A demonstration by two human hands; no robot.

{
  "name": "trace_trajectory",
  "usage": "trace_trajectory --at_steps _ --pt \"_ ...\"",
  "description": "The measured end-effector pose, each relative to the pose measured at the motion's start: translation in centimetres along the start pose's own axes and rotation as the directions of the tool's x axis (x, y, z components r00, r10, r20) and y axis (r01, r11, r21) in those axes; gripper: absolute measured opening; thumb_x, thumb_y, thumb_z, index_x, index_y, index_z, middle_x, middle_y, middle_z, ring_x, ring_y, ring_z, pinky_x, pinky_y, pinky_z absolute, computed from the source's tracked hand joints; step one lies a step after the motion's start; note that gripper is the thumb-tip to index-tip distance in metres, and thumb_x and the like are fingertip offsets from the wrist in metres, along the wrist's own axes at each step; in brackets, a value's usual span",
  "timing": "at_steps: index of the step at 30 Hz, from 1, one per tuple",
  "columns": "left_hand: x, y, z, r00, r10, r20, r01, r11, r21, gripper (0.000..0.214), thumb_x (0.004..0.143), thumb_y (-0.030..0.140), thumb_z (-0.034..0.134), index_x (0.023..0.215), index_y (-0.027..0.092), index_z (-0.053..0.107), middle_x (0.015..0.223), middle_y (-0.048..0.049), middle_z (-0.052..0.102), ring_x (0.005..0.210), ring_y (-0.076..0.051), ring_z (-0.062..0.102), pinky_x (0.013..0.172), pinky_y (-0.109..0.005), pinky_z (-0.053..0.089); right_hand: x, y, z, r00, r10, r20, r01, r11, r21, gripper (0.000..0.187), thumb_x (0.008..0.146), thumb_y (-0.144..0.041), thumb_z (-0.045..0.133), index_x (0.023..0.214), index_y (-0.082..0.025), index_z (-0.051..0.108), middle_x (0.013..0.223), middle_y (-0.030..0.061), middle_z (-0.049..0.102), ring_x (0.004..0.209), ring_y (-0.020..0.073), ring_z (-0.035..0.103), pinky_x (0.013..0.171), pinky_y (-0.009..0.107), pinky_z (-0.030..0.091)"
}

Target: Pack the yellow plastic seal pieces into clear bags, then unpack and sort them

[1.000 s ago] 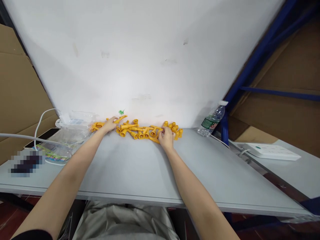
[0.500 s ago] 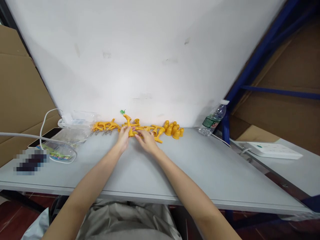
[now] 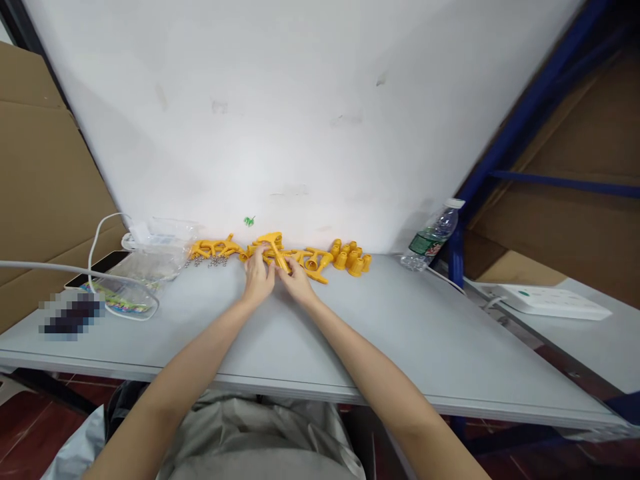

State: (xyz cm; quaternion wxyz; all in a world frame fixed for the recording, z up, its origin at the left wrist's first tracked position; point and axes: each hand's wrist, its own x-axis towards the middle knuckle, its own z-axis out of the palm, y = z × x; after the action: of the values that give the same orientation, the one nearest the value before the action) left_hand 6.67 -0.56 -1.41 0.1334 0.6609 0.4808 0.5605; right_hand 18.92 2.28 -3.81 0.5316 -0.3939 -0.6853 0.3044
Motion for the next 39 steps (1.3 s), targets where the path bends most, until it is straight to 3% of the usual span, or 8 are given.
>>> trace_trajectory --at_steps 2,5,11,15,23,28,32,39 --pt "-0.1 0.4 -0.5 0.988 0.138 -0.070 -0.114 0.957 0.267 0.038 0.090 0.021 0.044 0.127 0.022 0.052 0.144 -0.0147 0.046 0.136 -0.028 0.039 0.114 -0.055 0.020 0.2 -0.2 -1.0 0.996 -0.081 -0.042 0.072 0.981 -0.178 0.031 0.085 -0.035 0.053 0.109 -0.018 0.060 0.106 0.0107 0.068 0.095 0.0250 0.063 0.086 0.042 0.049" --pt "0.3 0.0 -1.3 0.978 0.207 0.008 -0.185 0.855 0.484 0.044 0.091 0.016 0.039 0.130 0.026 0.055 0.148 -0.0127 0.042 0.136 -0.028 0.039 0.113 -0.055 0.021 0.3 -0.6 -2.5 0.978 -0.209 0.022 0.197 0.881 -0.431 0.033 0.087 -0.030 0.051 0.116 -0.016 0.061 0.112 0.0140 0.066 0.105 0.0274 0.059 0.092 0.042 0.044" --pt "1.5 -3.3 -2.0 0.975 0.149 0.164 -0.213 0.837 0.504 0.039 0.093 0.019 0.039 0.126 0.022 0.059 0.115 -0.0120 0.063 0.106 -0.024 0.061 0.093 -0.037 0.046 0.2 -1.5 -3.5 0.958 -0.225 0.178 0.282 0.626 -0.727 0.033 0.091 -0.022 0.047 0.121 -0.018 0.060 0.113 0.0129 0.066 0.106 0.0266 0.057 0.092 0.040 0.035" --pt "1.5 -4.0 -2.2 0.964 0.188 0.187 -0.255 0.846 0.469 0.034 0.092 0.022 0.043 0.123 0.022 0.059 0.111 -0.0101 0.063 0.102 -0.022 0.060 0.089 -0.034 0.047 0.1 -1.9 -3.4 0.961 -0.192 0.201 0.276 0.572 -0.772 0.031 0.093 -0.028 0.047 0.119 -0.016 0.060 0.113 0.0138 0.067 0.107 0.0273 0.056 0.095 0.042 0.030" --pt "1.5 -2.6 -2.7 0.969 0.141 0.201 -0.232 0.797 0.558 0.040 0.089 0.015 0.042 0.125 0.022 0.058 0.107 -0.0092 0.064 0.101 -0.023 0.059 0.090 -0.035 0.041 -0.1 -1.8 -3.4 0.933 -0.159 0.323 0.353 0.584 -0.731 0.036 0.097 -0.041 0.038 0.109 -0.019 0.063 0.107 0.0128 0.069 0.101 0.0285 0.057 0.095 0.046 0.031" --pt "1.3 -2.0 -2.6 0.978 0.083 0.192 -0.180 0.800 0.572 0.037 0.087 0.016 0.044 0.120 0.022 0.060 0.108 -0.0090 0.065 0.103 -0.023 0.060 0.092 -0.035 0.040 0.2 -1.8 -3.5 0.939 -0.199 0.282 0.345 0.539 -0.768 0.022 0.092 -0.027 0.046 0.102 -0.020 0.064 0.103 0.0122 0.069 0.101 0.0288 0.057 0.096 0.046 0.030" --pt "1.2 -1.8 -2.4 0.982 0.061 0.178 -0.151 0.818 0.555 0.034 0.086 0.017 0.047 0.117 0.021 0.060 0.111 -0.0091 0.066 0.106 -0.024 0.060 0.093 -0.036 0.039 0.3 -2.1 -3.8 0.944 -0.235 0.230 0.320 0.495 -0.808 0.024 0.088 -0.014 0.047 0.106 -0.019 0.062 0.111 0.0120 0.067 0.108 0.0279 0.054 0.099 0.045 0.027" --pt "1.2 -1.7 -2.5 0.984 0.045 0.170 -0.137 0.806 0.576 0.033 0.085 0.016 0.047 0.115 0.020 0.060 0.111 -0.0098 0.067 0.105 -0.024 0.061 0.094 -0.037 0.038 0.1 -2.6 -3.5 0.928 -0.248 0.277 0.370 0.545 -0.752 0.023 0.095 -0.034 0.048 0.106 -0.019 0.061 0.106 0.0116 0.069 0.104 0.0282 0.055 0.103 0.050 0.021"
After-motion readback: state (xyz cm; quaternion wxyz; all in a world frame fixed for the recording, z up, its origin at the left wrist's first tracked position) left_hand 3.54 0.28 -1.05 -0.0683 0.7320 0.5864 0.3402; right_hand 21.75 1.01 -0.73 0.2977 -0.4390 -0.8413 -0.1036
